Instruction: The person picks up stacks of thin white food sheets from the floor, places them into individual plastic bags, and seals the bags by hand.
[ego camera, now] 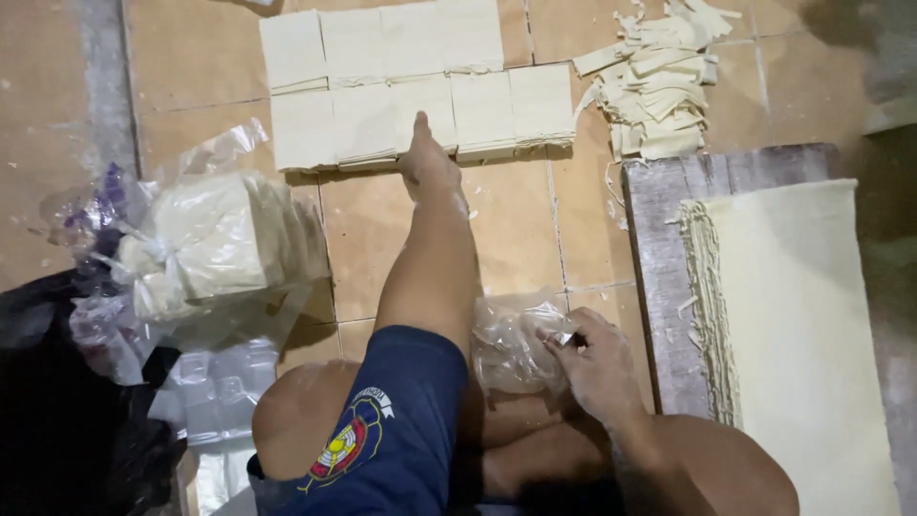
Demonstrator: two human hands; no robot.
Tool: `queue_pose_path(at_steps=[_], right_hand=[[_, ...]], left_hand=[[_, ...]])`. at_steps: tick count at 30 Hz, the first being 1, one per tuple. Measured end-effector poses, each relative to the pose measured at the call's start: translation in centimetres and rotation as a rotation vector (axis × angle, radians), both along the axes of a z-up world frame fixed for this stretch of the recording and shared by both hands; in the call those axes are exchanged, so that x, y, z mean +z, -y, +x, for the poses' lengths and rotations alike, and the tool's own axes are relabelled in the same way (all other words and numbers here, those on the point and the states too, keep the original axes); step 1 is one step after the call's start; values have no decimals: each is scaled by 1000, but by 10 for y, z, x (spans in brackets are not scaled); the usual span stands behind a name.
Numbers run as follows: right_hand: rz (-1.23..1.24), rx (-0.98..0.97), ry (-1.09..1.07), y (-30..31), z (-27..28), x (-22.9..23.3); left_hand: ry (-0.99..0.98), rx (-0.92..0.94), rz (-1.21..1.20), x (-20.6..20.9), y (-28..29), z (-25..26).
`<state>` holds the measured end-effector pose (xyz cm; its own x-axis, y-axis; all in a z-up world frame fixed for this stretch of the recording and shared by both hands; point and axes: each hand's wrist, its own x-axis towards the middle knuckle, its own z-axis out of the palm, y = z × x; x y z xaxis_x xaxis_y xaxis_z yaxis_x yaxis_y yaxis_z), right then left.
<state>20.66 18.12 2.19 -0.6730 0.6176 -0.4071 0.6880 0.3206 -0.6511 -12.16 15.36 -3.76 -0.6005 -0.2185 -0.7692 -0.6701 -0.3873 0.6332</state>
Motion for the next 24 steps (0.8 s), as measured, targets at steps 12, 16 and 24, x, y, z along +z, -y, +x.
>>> queue_pose_path(at_steps=[12,16,24], right_hand=[[-88,-108,-184,-2,-4,-6],[-82,-211,-67,-18,13,-68],[-101,-176,-133,-25,-1,-43]], left_hand=[[50,4,-45,3,-9,-20],[20,-156,-269,-69,18,4],[-470,-907,-820,44,116,92]])
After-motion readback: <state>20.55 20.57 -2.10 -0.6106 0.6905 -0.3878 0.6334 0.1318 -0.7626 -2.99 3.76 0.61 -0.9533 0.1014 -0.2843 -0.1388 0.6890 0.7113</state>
